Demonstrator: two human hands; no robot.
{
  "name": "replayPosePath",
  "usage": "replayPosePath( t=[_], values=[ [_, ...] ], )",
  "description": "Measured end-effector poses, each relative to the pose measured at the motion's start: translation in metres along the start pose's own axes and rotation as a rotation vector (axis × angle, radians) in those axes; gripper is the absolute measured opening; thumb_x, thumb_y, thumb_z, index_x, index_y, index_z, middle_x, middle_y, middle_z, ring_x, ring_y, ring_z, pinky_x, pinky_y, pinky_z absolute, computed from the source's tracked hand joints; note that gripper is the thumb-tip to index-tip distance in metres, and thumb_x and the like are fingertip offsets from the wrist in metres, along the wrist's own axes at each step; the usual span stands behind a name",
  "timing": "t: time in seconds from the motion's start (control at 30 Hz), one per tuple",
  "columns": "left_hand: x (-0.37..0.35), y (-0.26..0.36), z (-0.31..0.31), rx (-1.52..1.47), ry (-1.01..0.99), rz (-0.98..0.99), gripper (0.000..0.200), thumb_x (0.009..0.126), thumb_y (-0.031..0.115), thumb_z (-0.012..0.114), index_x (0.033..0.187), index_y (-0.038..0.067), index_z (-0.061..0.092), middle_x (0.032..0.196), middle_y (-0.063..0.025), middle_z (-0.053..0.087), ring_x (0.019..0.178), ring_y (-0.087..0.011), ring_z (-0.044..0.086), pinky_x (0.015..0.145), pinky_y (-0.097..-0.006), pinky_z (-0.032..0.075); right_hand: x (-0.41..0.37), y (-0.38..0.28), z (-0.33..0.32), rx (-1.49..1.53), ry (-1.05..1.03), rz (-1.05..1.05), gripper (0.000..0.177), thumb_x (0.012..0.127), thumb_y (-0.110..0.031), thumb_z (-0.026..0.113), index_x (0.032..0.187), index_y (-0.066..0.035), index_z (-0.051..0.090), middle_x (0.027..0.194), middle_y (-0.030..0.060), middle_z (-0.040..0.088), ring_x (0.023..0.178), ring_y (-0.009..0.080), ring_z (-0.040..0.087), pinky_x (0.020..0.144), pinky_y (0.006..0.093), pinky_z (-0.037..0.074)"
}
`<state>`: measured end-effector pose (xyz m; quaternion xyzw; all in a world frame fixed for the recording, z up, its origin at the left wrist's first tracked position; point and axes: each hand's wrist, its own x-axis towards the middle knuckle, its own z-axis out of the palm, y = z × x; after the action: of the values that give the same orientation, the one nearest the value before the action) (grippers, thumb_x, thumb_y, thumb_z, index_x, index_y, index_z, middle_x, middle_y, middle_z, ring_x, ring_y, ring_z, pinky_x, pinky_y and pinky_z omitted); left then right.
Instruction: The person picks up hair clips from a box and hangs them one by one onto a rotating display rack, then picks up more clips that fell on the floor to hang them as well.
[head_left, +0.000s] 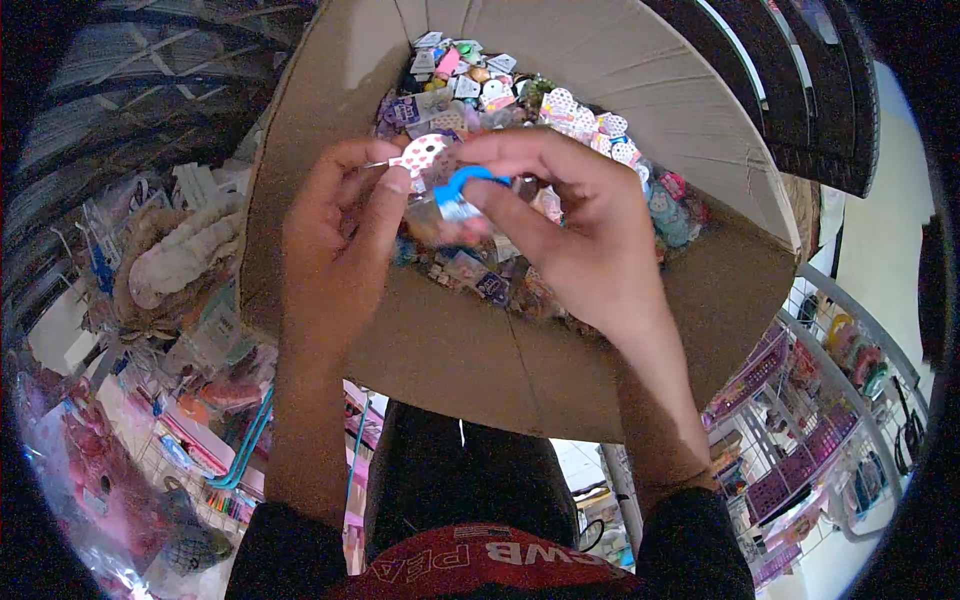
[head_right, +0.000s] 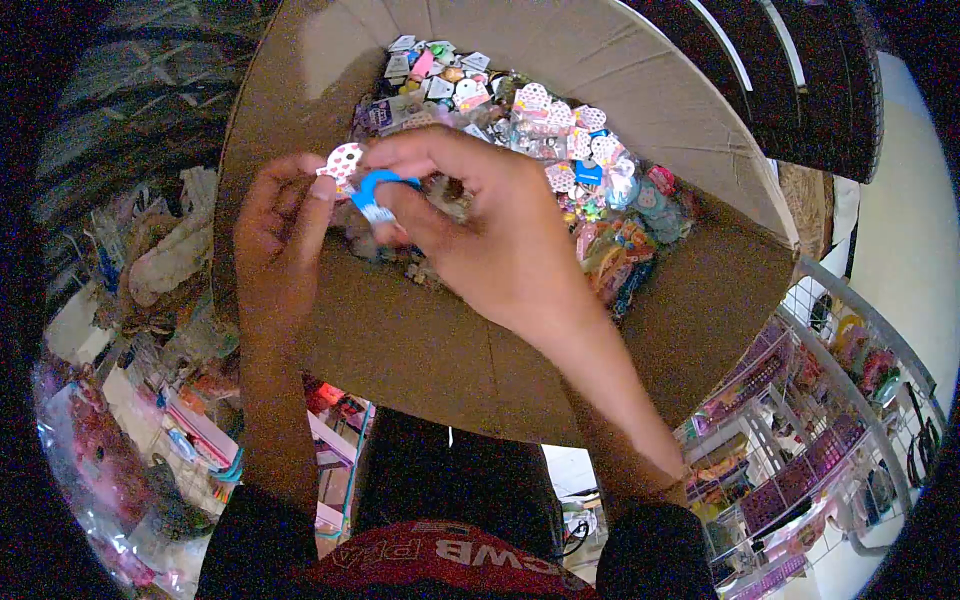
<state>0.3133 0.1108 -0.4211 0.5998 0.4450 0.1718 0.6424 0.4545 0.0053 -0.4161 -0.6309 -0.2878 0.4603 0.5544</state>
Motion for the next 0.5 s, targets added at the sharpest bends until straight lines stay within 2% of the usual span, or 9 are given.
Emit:
replayPosePath(
  t=[0.1,0.17,0.23,0.3,0.4,0.5],
  values=[
    [0.000,-0.001,-0.004,0.005,-0.012,0.016,0.020,0.095,0.010,0.058,0.112,0.002,0.055,0.102,-0.0081,0.065,0.091,-0.0089,0.059,0.078,-0.0228,0.046,0.010,0.007,0.015,0.138,0.140,-0.089,0.012,0.089,0.002,0.061,0.101,0.003,0.062,0.086,0.0090,0.066,0.067,0.0121,0.066,0.055,0.0221,0.050],
    [0.000,-0.001,-0.007,0.062,0.002,0.006,0.021,0.095,0.010,0.058,0.114,0.002,0.056,0.102,-0.0083,0.065,0.092,-0.0085,0.059,0.078,-0.0221,0.046,0.012,0.008,0.021,0.156,0.164,-0.078,0.012,0.088,0.001,0.062,0.100,0.002,0.063,0.087,0.0082,0.066,0.068,0.0116,0.064,0.057,0.0226,0.050],
    [-0.002,0.001,-0.007,-0.024,-0.068,0.014,0.023,0.094,0.009,0.058,0.116,0.003,0.056,0.103,-0.0084,0.065,0.093,-0.0084,0.060,0.076,-0.0214,0.048,0.013,0.014,0.024,0.174,0.186,-0.062,0.012,0.088,0.000,0.064,0.099,0.002,0.064,0.087,0.0075,0.065,0.069,0.0111,0.063,0.059,0.0232,0.049],
    [-0.003,0.000,-0.002,-0.018,-0.054,0.016,0.023,0.093,0.009,0.059,0.115,0.003,0.056,0.103,-0.0079,0.065,0.092,-0.0084,0.060,0.074,-0.0212,0.048,0.017,0.027,0.024,-0.034,0.250,-0.234,0.012,0.087,-0.003,0.066,0.098,0.001,0.065,0.086,0.0055,0.063,0.072,0.0096,0.057,0.065,0.0241,0.047],
    [-0.002,0.001,-0.003,-0.017,-0.029,-0.006,0.024,0.092,0.007,0.062,0.114,0.003,0.057,0.101,-0.0072,0.066,0.089,-0.0090,0.061,0.073,-0.0218,0.049,0.016,0.028,0.020,-0.128,0.258,-0.232,0.012,0.087,-0.006,0.067,0.097,0.000,0.066,0.084,0.0045,0.061,0.075,0.0090,0.054,0.068,0.0245,0.045],
    [-0.001,0.000,-0.004,0.011,0.001,-0.024,0.025,0.090,0.007,0.063,0.114,0.002,0.056,0.100,-0.0078,0.067,0.087,-0.0101,0.062,0.073,-0.0231,0.050,0.015,0.034,0.019,0.043,0.347,-0.197,0.013,0.088,-0.007,0.066,0.099,0.000,0.066,0.084,0.0029,0.061,0.072,0.0074,0.053,0.064,0.0228,0.044]
  ],
)
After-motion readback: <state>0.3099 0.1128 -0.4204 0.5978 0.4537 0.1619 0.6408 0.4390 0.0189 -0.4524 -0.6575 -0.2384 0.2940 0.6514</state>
